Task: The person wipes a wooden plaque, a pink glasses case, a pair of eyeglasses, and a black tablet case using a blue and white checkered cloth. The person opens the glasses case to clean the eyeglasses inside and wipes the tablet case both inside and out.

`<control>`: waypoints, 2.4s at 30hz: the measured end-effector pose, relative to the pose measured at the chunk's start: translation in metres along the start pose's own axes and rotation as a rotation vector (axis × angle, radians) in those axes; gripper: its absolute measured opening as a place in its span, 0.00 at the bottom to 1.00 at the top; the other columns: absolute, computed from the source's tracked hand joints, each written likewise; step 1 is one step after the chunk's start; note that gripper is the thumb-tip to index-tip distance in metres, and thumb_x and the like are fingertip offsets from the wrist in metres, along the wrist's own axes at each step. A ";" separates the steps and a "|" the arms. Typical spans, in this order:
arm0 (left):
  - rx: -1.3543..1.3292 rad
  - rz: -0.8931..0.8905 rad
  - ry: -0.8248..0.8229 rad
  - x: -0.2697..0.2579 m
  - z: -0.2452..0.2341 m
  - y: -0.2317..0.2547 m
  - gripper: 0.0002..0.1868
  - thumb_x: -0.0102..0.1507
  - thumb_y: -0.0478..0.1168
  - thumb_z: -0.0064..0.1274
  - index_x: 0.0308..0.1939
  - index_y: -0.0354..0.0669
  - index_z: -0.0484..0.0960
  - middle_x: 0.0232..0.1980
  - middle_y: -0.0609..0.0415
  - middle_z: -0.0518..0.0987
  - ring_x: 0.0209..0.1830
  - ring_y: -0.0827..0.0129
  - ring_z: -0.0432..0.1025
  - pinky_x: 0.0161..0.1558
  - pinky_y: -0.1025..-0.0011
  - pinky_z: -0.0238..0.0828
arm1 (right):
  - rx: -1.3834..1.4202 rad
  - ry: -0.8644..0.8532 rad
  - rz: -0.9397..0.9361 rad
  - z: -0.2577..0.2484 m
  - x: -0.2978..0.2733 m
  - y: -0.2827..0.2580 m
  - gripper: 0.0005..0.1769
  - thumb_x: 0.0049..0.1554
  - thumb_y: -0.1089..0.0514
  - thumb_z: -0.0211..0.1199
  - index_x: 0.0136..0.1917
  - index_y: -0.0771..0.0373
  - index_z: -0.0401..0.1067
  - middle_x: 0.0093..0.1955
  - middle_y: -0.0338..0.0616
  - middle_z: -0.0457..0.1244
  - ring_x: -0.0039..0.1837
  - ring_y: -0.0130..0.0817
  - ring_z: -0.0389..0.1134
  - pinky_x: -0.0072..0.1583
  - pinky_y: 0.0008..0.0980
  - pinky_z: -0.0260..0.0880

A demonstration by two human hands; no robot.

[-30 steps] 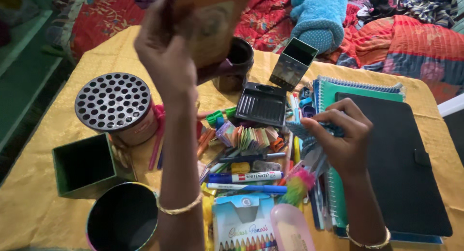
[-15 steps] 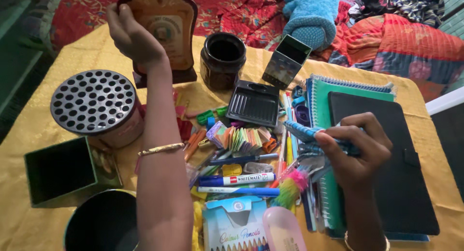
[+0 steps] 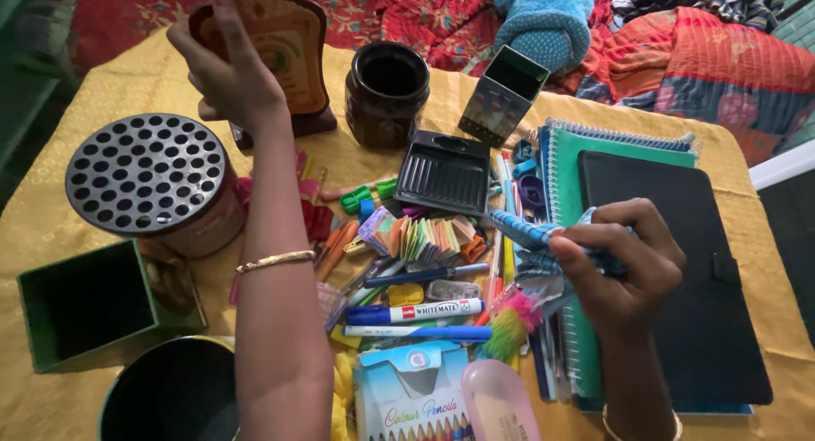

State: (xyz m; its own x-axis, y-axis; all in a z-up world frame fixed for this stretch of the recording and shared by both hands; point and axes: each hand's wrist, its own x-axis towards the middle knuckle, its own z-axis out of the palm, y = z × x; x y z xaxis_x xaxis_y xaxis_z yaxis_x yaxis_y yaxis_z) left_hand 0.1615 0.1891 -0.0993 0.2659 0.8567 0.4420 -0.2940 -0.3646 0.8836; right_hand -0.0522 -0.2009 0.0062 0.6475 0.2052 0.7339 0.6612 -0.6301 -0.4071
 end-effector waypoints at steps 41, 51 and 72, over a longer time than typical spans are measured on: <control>0.301 0.265 -0.830 -0.157 -0.080 0.143 0.09 0.66 0.46 0.51 0.47 0.51 0.79 0.47 0.57 0.77 0.57 0.59 0.65 0.57 0.52 0.51 | 1.107 0.213 0.560 -0.062 -0.019 0.059 0.29 0.55 0.70 0.65 0.69 0.55 0.68 0.66 0.47 0.62 0.66 0.38 0.66 0.69 0.38 0.69; 0.184 0.454 -1.124 -0.177 -0.100 0.137 0.10 0.66 0.47 0.54 0.49 0.51 0.81 0.47 0.54 0.80 0.54 0.58 0.70 0.55 0.55 0.59 | 1.422 0.437 0.724 -0.061 -0.034 0.175 0.24 0.59 0.65 0.62 0.68 0.63 0.68 0.66 0.51 0.65 0.68 0.43 0.68 0.72 0.43 0.70; 0.514 0.532 -1.703 -0.227 -0.135 0.139 0.06 0.54 0.39 0.61 0.34 0.47 0.84 0.38 0.50 0.82 0.39 0.53 0.79 0.38 0.55 0.74 | 1.514 0.604 0.618 -0.105 -0.090 0.248 0.14 0.74 0.59 0.49 0.67 0.71 0.65 0.62 0.53 0.63 0.63 0.43 0.66 0.70 0.38 0.67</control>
State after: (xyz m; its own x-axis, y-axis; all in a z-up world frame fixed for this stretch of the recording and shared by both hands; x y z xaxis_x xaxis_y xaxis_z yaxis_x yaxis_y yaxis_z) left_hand -0.0634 -0.0070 -0.0972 0.8672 -0.4974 0.0259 -0.4594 -0.7787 0.4272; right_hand 0.0137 -0.4545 -0.1044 0.9325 -0.2816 0.2260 0.3602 0.7689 -0.5282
